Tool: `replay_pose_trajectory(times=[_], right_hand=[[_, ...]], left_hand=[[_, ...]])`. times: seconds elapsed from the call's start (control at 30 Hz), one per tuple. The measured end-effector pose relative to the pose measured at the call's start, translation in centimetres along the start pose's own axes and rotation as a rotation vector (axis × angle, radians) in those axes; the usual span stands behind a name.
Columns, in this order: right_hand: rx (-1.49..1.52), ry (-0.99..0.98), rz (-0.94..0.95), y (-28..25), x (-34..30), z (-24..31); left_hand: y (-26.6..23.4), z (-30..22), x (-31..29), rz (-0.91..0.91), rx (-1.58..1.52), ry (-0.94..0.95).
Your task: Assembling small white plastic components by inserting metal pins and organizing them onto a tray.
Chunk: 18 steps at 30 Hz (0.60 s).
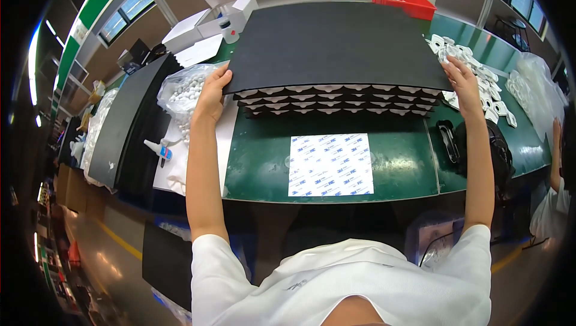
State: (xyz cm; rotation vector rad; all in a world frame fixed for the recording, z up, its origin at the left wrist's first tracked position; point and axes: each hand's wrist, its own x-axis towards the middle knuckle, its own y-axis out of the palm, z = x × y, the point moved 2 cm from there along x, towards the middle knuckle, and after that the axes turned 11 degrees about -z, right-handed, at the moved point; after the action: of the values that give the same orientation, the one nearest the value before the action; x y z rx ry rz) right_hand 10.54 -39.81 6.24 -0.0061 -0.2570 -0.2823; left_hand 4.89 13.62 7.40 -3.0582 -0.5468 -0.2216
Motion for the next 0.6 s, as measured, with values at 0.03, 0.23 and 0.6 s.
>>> replay_pose_trajectory(times=[0.03,0.23,0.6], right_hand=[[-0.063,-0.032,-0.012,0.4,-0.1,-0.2],[-0.137,-0.069,-0.046,0.9,-0.9,-0.9],[-0.003,-0.009,-0.129,2.3,-2.7,-1.3]], left_hand=[[0.0,0.5,0.2,0.004,-0.006,-0.037],[0.9,2.7,0.2,-0.075,-0.022,-0.099],[1.3,6.0,-0.7,-0.234,-0.446,0.057]])
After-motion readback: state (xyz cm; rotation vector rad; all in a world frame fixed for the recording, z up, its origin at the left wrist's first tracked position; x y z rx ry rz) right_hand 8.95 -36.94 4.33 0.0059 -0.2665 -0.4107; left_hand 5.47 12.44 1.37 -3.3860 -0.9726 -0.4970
